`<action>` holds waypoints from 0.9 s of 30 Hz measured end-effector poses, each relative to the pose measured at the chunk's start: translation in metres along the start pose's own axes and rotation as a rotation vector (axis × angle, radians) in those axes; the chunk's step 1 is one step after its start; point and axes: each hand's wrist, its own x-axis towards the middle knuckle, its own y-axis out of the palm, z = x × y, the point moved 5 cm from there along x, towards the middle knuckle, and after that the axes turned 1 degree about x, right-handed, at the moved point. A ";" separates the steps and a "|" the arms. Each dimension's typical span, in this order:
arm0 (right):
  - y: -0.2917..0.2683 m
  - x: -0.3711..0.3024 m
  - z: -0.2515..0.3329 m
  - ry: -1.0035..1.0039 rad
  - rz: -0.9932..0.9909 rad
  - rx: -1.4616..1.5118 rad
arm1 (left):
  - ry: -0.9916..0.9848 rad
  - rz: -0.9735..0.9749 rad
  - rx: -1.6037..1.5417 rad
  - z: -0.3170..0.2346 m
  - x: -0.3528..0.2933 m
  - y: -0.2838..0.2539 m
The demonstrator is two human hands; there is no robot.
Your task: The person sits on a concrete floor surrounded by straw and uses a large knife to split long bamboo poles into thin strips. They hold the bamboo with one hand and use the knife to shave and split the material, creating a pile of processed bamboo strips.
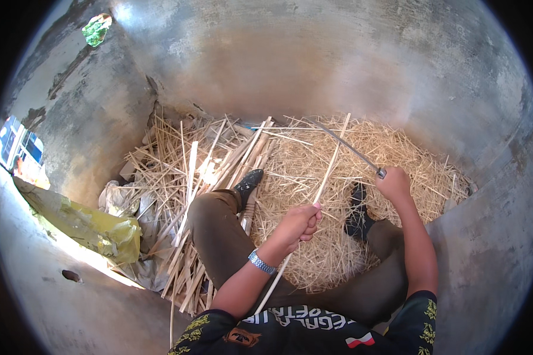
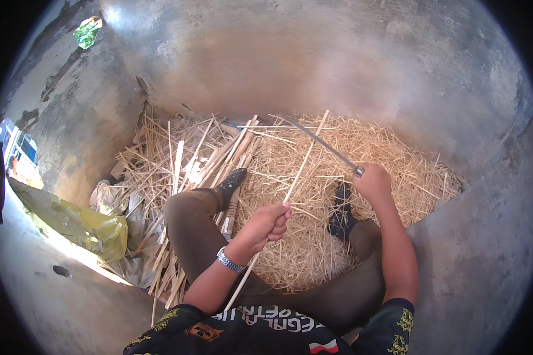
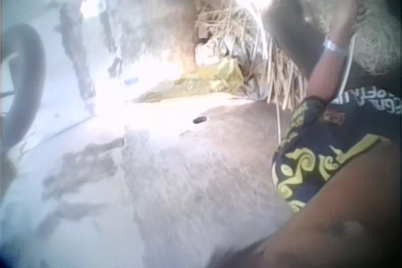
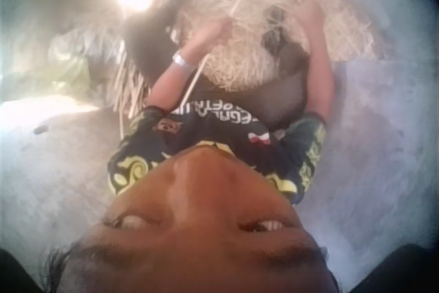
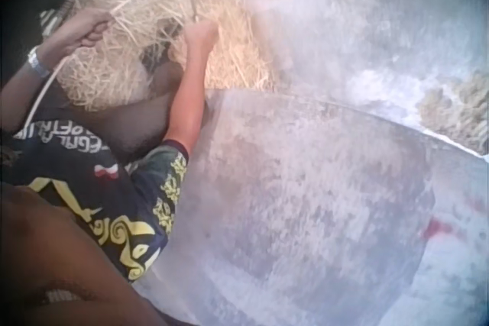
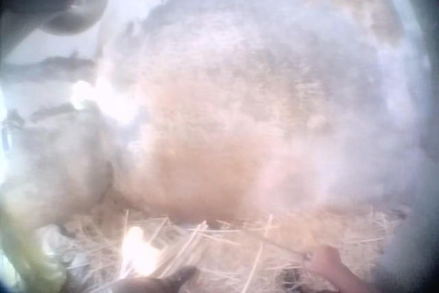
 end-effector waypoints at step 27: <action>-0.023 -0.017 0.028 -0.327 -0.117 -0.070 | 0.009 0.017 -0.062 -0.021 -0.016 0.002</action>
